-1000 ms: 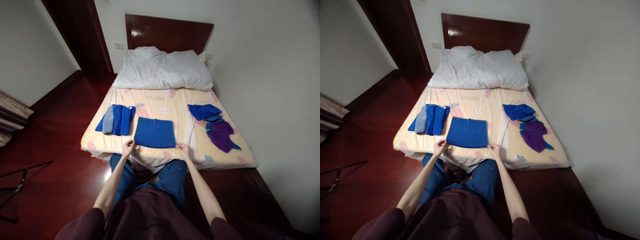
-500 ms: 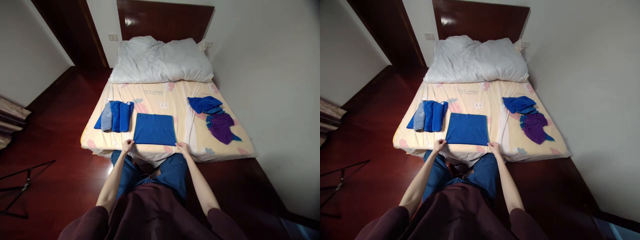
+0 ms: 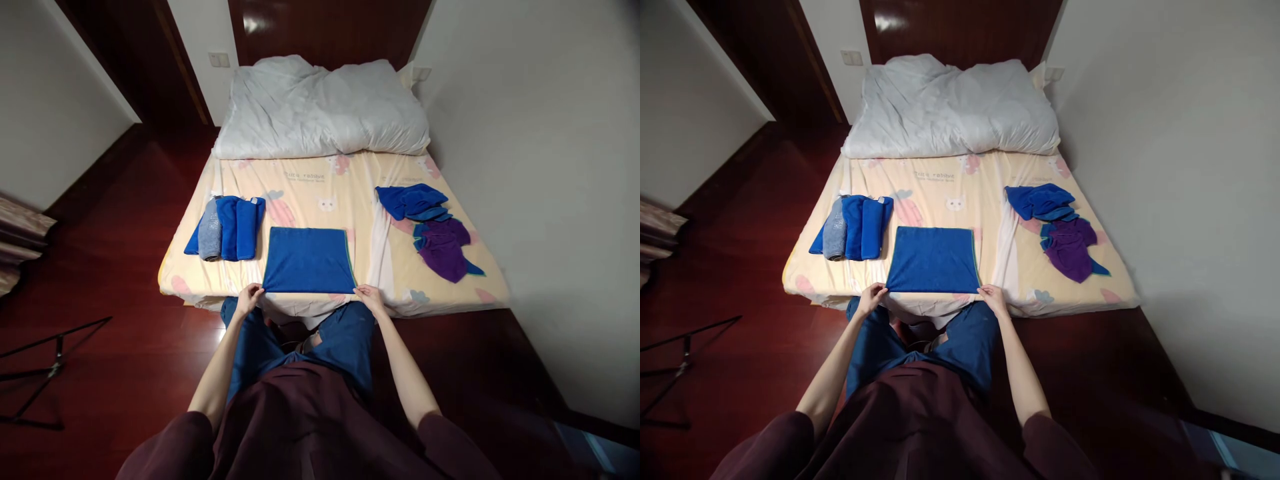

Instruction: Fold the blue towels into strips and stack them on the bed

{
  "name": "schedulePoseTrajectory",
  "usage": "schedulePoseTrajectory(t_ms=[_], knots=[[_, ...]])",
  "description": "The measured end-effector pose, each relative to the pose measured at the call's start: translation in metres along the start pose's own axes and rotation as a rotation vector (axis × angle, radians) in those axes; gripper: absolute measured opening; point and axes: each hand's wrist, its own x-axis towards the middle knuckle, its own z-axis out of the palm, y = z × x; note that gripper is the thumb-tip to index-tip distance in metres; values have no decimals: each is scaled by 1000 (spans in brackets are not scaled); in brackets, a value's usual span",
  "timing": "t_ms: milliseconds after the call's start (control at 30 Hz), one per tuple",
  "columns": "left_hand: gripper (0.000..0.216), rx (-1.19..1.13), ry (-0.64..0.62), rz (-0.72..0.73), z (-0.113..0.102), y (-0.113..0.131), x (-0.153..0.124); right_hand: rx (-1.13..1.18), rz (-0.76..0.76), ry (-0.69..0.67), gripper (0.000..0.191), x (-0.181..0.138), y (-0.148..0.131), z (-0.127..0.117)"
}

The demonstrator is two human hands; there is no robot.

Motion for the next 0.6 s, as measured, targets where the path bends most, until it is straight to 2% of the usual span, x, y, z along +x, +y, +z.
schedulePoseTrajectory(t_ms=[133, 200, 367, 600], knots=[[30, 101, 64, 50, 0, -3, 1, -83, -132, 65, 55, 3, 8, -3], [29, 144, 51, 64, 1, -4, 4, -147, -170, 61, 57, 5, 10, -5], [31, 205, -55, 109, -1, -7, 7, -190, -82, -63, 64, 5, 11, -8], [27, 271, -111, 165, -10, -10, 7, -230, 5, -158, 61, 11, 10, -18]])
